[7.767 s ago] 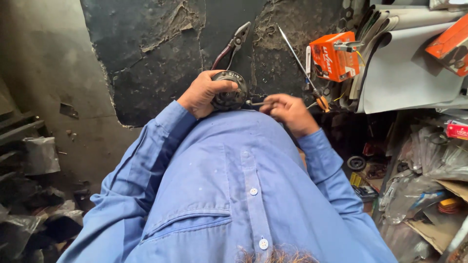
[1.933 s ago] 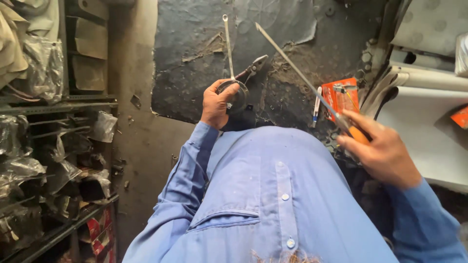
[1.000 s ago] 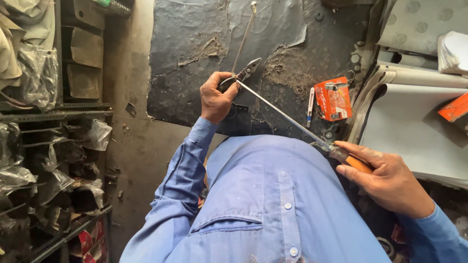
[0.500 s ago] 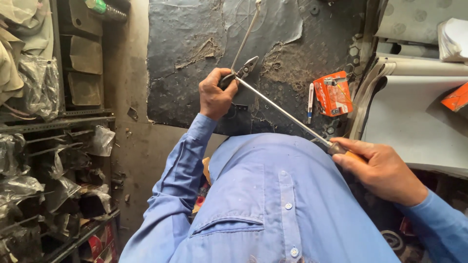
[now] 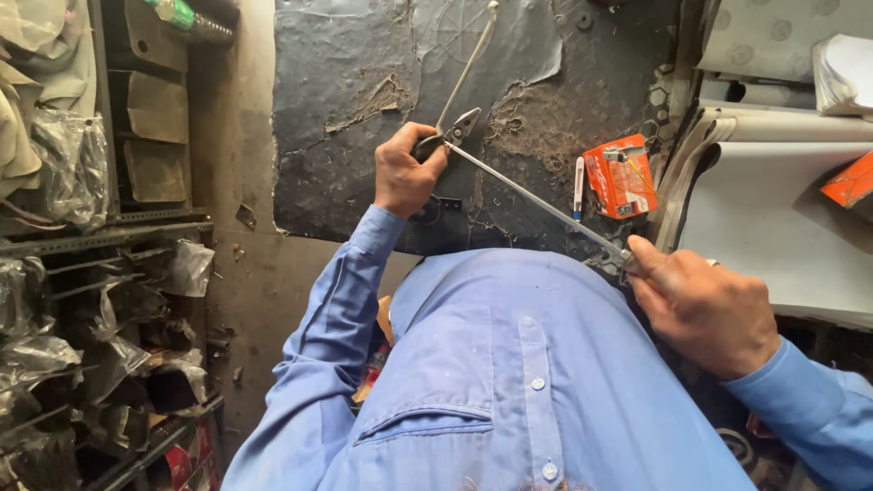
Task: The recorder uses tools to assemble or repair a small mechanical component, likely an automotive or motorcycle horn or similar motor part.
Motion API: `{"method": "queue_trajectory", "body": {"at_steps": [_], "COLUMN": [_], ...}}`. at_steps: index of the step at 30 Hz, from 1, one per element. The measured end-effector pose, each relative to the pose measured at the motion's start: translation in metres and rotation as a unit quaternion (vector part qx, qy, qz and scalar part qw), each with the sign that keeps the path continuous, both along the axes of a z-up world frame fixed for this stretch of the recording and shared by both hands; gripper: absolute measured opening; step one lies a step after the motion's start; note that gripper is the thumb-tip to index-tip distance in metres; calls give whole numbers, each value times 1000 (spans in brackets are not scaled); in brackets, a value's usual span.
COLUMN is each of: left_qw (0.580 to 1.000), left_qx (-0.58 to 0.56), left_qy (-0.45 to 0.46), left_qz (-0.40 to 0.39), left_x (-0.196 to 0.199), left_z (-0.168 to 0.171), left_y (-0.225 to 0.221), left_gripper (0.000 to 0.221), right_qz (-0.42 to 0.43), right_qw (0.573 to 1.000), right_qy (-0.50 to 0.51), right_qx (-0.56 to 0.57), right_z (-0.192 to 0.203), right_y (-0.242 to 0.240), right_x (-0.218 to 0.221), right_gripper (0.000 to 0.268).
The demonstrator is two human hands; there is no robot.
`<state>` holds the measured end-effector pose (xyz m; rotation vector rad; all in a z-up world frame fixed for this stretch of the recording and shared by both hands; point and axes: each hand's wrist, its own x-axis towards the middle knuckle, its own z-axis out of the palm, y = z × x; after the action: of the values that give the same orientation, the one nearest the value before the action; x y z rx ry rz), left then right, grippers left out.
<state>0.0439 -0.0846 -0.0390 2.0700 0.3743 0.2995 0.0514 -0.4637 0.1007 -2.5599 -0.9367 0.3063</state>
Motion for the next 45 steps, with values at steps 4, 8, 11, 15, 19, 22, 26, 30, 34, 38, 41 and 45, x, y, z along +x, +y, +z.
{"method": "queue_trajectory", "body": {"at_steps": [4, 8, 11, 15, 19, 22, 26, 30, 34, 38, 41, 45], "left_qw": [1000, 999, 1000, 998, 999, 1000, 1000, 1000, 999, 1000, 1000, 999], "left_qx": [-21, -2, 3, -52, -43, -3, -14, 4, -26, -24, -20, -19], "left_qy": [-11, -21, -19, 24, 9, 0, 1, -20, 25, 14, 21, 28], "left_qz": [13, 32, 15, 27, 31, 1, 24, 7, 8, 10, 6, -8], "left_x": [3, 4, 7, 10, 2, 0, 3, 7, 11, 6, 9, 5], "left_z": [-4, -3, 1, 0, -10, -12, -7, -7, -15, -21, -20, -27], "left_y": [-3, -5, -1, -1, 1, -1, -4, 0, 1, -1, -4, -2], "left_gripper": [16, 16, 17, 18, 17, 15, 17, 16, 17, 17, 17, 17], "right_qz": [-186, -299, -239, -74, -15, -197, -308, -123, -3, -256, -246, 19], "right_qw": [921, 634, 759, 974, 999, 881, 613, 910, 990, 728, 696, 998], "right_qy": [311, 684, 596, 207, 47, 392, 697, 373, 112, 581, 606, 51], "right_qx": [142, 203, 109, -48, -20, 176, 208, 135, 82, 258, 296, 16], "right_z": [-15, -42, -37, -3, -4, -25, -51, -31, -14, -41, -39, -4], "right_y": [-9, -27, -17, 5, 3, -17, -27, -6, 2, -19, -16, 17], "right_x": [17, 10, 9, 4, 5, 8, -1, -1, 3, 6, -1, -4], "right_gripper": [49, 48, 49, 50, 51, 49, 45, 51, 53, 48, 43, 48]}}
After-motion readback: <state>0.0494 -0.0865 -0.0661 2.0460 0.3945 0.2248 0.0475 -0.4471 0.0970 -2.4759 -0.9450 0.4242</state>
